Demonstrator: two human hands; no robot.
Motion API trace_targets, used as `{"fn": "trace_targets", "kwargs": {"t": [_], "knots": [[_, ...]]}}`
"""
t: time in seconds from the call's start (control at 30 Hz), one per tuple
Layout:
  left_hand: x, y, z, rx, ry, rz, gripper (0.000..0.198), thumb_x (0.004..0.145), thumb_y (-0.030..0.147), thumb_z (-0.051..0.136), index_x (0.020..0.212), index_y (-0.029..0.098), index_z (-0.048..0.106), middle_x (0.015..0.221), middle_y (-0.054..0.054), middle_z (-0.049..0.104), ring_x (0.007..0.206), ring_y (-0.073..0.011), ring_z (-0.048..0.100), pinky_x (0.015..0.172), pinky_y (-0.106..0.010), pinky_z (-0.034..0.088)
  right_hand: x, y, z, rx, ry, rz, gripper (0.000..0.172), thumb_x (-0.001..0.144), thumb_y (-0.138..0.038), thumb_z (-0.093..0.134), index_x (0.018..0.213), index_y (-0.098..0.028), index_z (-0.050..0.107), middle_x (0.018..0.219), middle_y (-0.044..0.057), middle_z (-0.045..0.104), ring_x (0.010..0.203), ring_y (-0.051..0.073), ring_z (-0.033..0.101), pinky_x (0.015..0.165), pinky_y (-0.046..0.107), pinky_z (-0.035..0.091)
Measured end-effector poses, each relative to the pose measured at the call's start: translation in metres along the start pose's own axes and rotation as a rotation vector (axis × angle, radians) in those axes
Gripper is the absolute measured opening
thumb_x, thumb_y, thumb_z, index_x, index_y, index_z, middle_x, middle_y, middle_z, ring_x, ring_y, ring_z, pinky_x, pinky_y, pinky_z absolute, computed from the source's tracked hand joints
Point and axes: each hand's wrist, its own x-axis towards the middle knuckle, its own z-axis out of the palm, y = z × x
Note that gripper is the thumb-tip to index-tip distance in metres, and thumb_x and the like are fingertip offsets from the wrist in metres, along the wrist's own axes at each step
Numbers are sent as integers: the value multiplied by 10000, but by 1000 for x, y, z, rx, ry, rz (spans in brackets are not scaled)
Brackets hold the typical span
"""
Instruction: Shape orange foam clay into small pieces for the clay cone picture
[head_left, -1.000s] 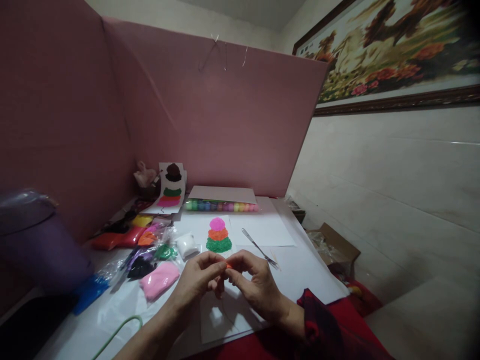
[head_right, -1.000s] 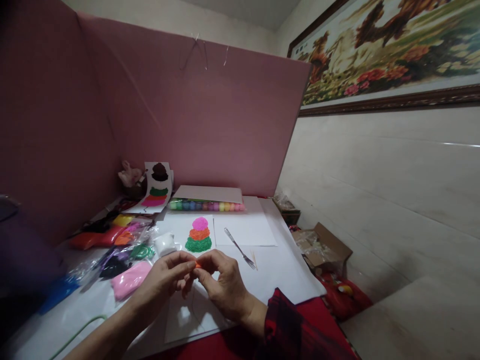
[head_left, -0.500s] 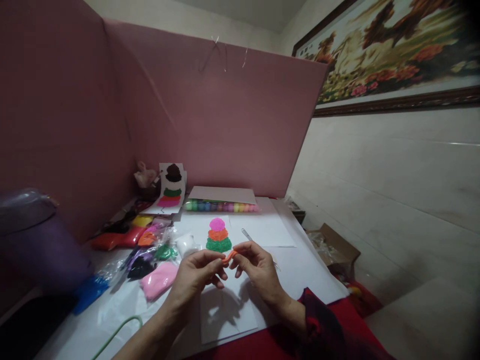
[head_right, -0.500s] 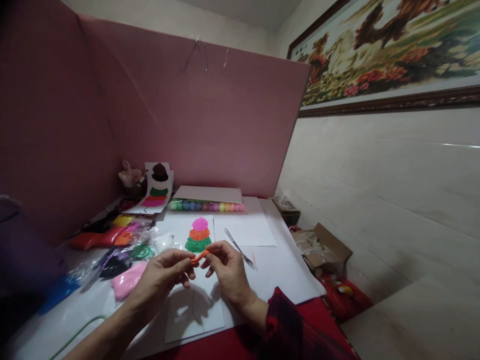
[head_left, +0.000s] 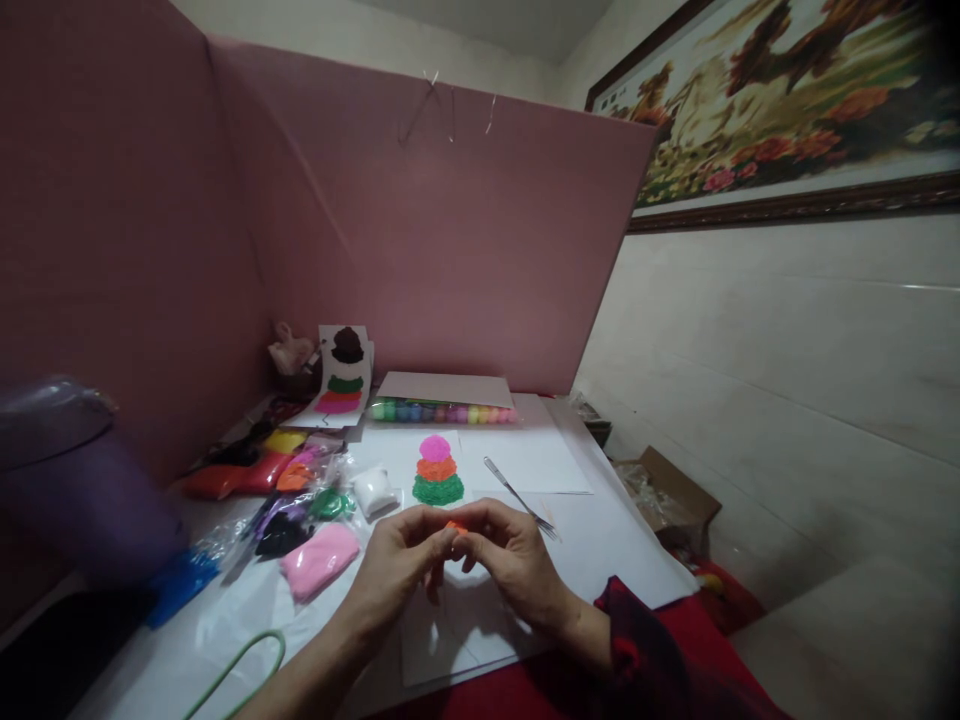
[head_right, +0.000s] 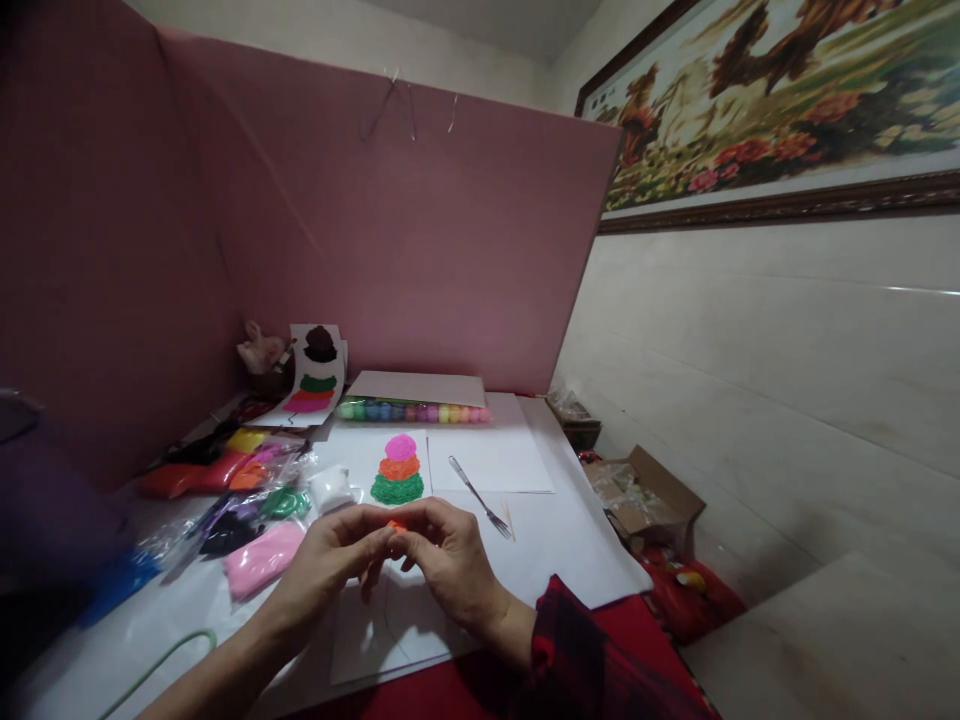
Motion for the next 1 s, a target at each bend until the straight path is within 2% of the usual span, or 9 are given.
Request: {"fn": "trace_targets", "kwargs": {"t": [0.1, 0.3, 0.47, 0.57, 0.67, 0.8, 0.9, 1.0], "knots": [[1, -4, 0, 0, -1, 30, 251, 742, 353, 638, 755, 102, 640, 594, -8, 585, 392, -78, 466, 364, -201, 382, -1, -2, 0, -72, 24, -1, 204, 784, -226, 635, 979, -172, 608, 683, 5, 629, 610, 140, 597, 515, 237, 493], [0, -5, -1, -27, 41, 3, 270, 773, 397, 600, 744, 129, 595, 538, 19, 557, 392, -92, 498, 378, -206, 417, -2, -4, -1, -159, 6, -88, 85, 817, -215, 592, 866, -160, 633, 712, 22, 632, 620, 146, 603, 536, 249, 498], [0, -3, 0, -95, -28, -29, 269, 722, 385, 658, 749, 122, 607, 552, 0, 591, 415, -106, 524, 399, -219, 437, -4, -4, -3, -326, 22, -212, 46, 806, -172, 602, 834, -174, 638, 732, 22, 620, 641, 145, 589, 615, 274, 494], [0, -4, 0, -129, 11, -32, 221, 708, 338, 678, 733, 127, 618, 519, 19, 570, 411, -95, 507, 410, -211, 425, -5, -5, -3, -357, 33, -207, 30, 808, -185, 604, 793, -170, 625, 717, 20, 616, 644, 144, 579, 620, 275, 486], [0, -3, 0, -169, 70, -43, 197, 672, 295, 710, 740, 128, 630, 535, 18, 582, 425, -92, 508, 425, -211, 422, -3, -5, -1, -254, 60, -128, 83, 809, -233, 613, 766, -164, 595, 678, 10, 610, 605, 131, 571, 577, 257, 482], [2, -1, -2, -203, 161, -15, 265, 622, 283, 749, 804, 128, 634, 594, -12, 635, 469, -119, 556, 444, -230, 447, 3, 0, -2, 2, 129, -5, 159, 782, -292, 646, 762, -157, 564, 604, -19, 580, 493, 103, 544, 459, 219, 463], [3, -1, -5, -167, 202, -20, 246, 622, 298, 751, 753, 120, 642, 640, -40, 661, 516, -137, 584, 439, -225, 452, 7, 6, -4, 93, 133, 10, 178, 749, -277, 679, 831, -155, 578, 708, 14, 622, 609, 139, 605, 486, 228, 497], [4, -3, -6, -141, 218, -16, 244, 620, 302, 754, 752, 120, 659, 523, 2, 605, 462, -116, 541, 422, -216, 443, 7, 8, -5, 90, 108, 6, 183, 768, -254, 657, 910, -159, 589, 820, 43, 643, 736, 169, 629, 548, 250, 525]]}}
